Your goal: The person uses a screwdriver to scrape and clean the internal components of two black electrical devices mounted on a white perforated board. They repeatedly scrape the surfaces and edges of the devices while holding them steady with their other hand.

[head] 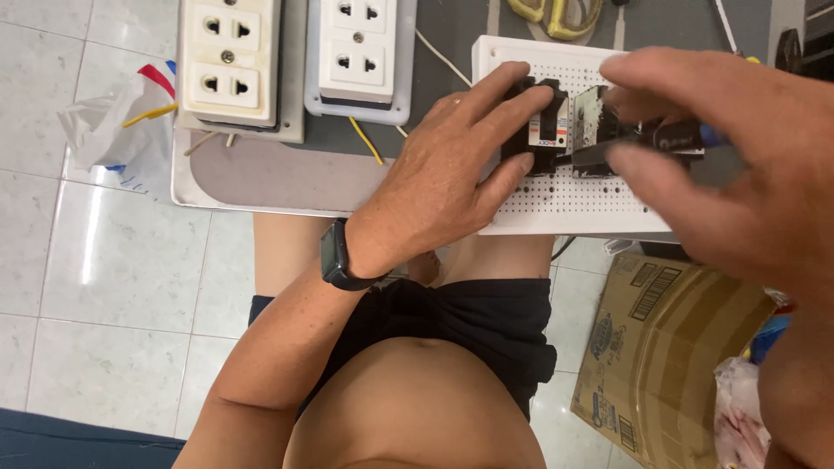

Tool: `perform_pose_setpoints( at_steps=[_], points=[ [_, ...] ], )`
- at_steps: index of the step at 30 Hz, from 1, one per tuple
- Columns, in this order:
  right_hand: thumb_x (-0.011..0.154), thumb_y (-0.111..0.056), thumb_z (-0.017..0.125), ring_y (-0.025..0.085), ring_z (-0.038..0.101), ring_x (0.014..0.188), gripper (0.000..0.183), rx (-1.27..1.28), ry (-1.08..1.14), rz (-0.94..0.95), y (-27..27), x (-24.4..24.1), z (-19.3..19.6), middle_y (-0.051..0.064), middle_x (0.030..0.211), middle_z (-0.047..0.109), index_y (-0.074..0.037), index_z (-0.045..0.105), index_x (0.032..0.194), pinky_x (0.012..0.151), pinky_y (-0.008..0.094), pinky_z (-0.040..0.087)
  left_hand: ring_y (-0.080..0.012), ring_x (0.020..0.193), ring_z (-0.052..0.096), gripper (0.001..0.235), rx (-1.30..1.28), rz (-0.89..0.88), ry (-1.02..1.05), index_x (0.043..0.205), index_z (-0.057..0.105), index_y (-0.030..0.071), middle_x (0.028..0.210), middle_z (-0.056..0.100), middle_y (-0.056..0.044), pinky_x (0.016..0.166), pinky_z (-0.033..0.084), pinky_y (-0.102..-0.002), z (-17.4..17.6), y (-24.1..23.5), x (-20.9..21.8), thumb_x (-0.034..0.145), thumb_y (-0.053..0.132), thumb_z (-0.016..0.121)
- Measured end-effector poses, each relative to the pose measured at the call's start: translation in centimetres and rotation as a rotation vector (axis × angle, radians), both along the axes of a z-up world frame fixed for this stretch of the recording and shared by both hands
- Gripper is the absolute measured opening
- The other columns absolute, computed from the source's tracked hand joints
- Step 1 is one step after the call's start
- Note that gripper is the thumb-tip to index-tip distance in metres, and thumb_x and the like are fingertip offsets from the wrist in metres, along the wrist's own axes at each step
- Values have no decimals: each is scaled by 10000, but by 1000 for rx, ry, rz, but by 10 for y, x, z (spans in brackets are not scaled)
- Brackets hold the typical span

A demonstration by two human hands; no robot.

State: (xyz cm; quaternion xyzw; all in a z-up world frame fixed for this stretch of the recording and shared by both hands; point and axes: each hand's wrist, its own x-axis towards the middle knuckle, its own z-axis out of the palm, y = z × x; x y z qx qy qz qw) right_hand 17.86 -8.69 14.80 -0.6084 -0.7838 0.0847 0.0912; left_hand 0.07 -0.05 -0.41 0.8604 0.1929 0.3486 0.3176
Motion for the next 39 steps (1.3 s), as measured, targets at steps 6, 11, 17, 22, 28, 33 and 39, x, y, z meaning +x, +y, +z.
perform_pose_setpoints(
  at_steps=[6, 11, 17, 22, 28, 33, 39],
  points=[
    [976, -10, 681, 269, 664, 886, 323, 23, -38, 13, -4, 4, -7, 166, 1052, 711, 67, 673, 1289, 836, 396, 521, -381, 1180, 596, 451, -5, -14, -7, 1422, 395, 94, 1479, 397, -157, 1056, 476, -478, 2, 1, 0, 1021, 141, 595],
    [861, 22, 713, 419, 619, 1055, 597, 18, -108, 124, -1, 5, -1, 345, 1225, 627, 174, 537, 1410, 939, 483, 520, -403, 1182, 592, 448, 25, 4, 15, 1417, 390, 74, 1467, 398, -181, 1030, 479, -501, 3, 0, 3, 1019, 154, 579],
    [1025, -49, 785, 298, 641, 777, 379, 97, -112, -22, -4, 10, -17, 218, 941, 680, 125, 699, 1352, 698, 411, 513, -335, 1226, 593, 418, 223, 129, 69, 1382, 386, 49, 1409, 451, -193, 1004, 494, -457, 6, -9, 6, 1026, 149, 581],
    [1015, -123, 776, 320, 625, 811, 437, 45, -115, -128, -8, 15, -19, 202, 973, 657, 48, 697, 1409, 704, 418, 488, -311, 1247, 590, 417, 230, 230, 114, 1386, 414, 68, 1370, 532, -136, 1025, 494, -464, 5, -20, 3, 1040, 224, 587],
    [933, -128, 830, 337, 681, 884, 611, 69, -82, -58, -3, 5, -10, 253, 1077, 692, 110, 608, 1450, 818, 453, 555, -362, 1462, 289, 864, 26, 100, 249, 1463, 306, 4, 1540, 349, -183, 1174, 327, -553, 7, -18, -3, 904, 517, 719],
    [948, -54, 686, 142, 675, 827, 343, 36, -120, -7, 0, -4, -1, -10, 1004, 735, -79, 703, 1289, 694, 298, 481, -366, 1463, 293, 876, 31, 72, 220, 1463, 306, -7, 1536, 359, -191, 1172, 319, -558, -1, -15, -4, 880, 432, 789],
    [1181, -176, 883, 189, 619, 753, 260, 256, -259, -21, -4, 11, -18, 14, 1039, 747, -4, 776, 1344, 671, 307, 460, -413, 1401, 389, 693, 68, 86, 116, 1378, 417, -31, 1462, 437, -194, 1117, 380, -585, -5, -14, -5, 878, 254, 804]
  ],
)
